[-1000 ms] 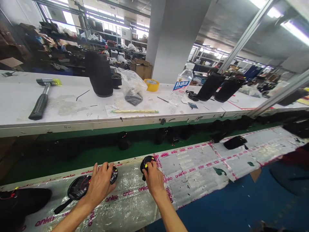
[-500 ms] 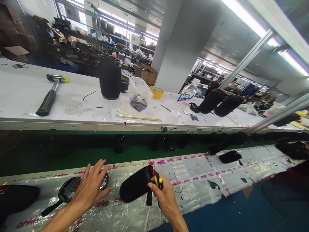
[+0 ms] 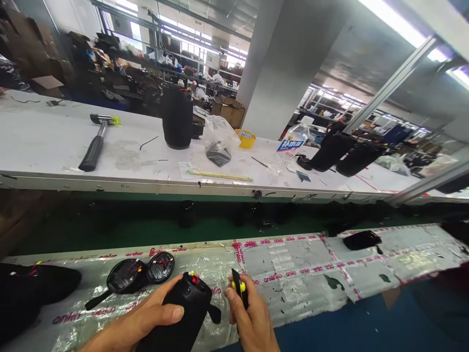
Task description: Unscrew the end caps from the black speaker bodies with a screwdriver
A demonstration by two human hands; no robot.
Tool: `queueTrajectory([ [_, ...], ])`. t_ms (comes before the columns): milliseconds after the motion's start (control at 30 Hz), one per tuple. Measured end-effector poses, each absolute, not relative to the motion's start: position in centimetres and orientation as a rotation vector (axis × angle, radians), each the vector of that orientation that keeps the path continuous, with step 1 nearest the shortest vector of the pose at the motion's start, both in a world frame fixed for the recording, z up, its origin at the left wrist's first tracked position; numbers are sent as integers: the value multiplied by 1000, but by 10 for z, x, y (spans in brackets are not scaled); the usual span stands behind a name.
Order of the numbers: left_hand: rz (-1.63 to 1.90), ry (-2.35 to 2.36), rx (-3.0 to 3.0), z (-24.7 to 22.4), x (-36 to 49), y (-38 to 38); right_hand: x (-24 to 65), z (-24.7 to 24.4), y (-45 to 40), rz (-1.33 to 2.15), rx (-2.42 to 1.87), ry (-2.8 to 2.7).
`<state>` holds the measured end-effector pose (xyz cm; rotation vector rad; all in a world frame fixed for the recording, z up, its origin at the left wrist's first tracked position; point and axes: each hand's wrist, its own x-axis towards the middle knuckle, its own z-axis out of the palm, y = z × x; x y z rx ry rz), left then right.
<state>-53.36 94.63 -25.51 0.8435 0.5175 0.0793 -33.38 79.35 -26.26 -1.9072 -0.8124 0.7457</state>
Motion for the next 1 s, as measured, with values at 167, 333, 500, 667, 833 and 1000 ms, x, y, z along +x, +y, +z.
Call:
queueTrajectory([
  [167,105,691,1091,-240,-555,942,-361,-246,780,320,-2079,-1550],
  [333,111,693,1194,-242,-564,936,-374,-239,789,5,-2021,-2155],
  [500,146,764,1238,-238,-570,931,-379,-233,795,-67,-2017,-2329],
  [667,136,711,1305,-237,-570,930,-381,-230,797,-79,-2031,-2357],
  [833,111,694,1351,-232,-568,931,-381,-228,796,-85,-2022,-2375],
  [1000,61,870,1452,-227,-565,924,-392,-233,791,-228,-2133,-2330],
])
